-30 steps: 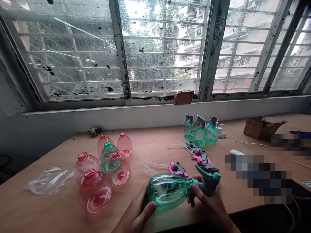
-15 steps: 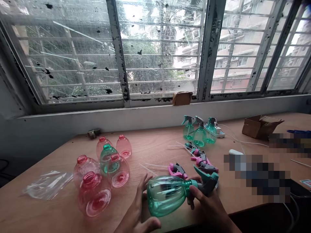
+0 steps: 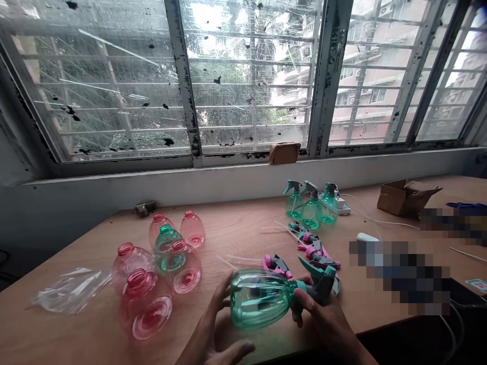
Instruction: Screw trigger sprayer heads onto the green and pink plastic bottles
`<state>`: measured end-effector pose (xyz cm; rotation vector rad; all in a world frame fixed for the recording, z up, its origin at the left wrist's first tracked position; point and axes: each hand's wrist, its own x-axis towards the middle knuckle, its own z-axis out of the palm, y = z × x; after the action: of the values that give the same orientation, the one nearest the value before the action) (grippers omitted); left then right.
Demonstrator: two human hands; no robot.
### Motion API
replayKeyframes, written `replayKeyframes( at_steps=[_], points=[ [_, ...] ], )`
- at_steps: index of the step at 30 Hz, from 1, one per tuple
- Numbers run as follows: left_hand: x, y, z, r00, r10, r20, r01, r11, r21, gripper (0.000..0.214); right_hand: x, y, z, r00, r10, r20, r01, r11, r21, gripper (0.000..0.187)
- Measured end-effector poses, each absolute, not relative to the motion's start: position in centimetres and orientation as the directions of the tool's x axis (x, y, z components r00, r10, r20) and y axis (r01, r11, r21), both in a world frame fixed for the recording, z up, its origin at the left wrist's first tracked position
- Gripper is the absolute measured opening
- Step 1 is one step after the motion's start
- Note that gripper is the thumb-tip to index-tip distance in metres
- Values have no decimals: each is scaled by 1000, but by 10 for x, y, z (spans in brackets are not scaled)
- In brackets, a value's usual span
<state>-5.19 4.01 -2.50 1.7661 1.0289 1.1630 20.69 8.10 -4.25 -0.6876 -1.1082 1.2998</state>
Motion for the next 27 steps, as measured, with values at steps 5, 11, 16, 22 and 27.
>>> replayKeyframes(
  at_steps=[5,11,16,22,27],
  points=[
    [-54,42,-23,231,937,261,62,-282,958,64,207,81,-43,-138,961,238,-385,170,-907,40],
    [-55,35,-16,261,879,399,299,-467,832,74,210,84,-46,-185,951,249,-355,171,-919,42],
    [-55,33,-14,266,888,374,367,-453,813,82,210,84,-46,-156,957,243,-378,169,-910,42],
    [-56,49,-24,160,965,206,224,-239,945,74,206,82,-47,-139,951,275,-345,214,-914,38],
    [-58,54,-25,122,983,139,279,-168,945,71,205,81,-49,-162,942,295,-310,235,-921,38]
  ],
)
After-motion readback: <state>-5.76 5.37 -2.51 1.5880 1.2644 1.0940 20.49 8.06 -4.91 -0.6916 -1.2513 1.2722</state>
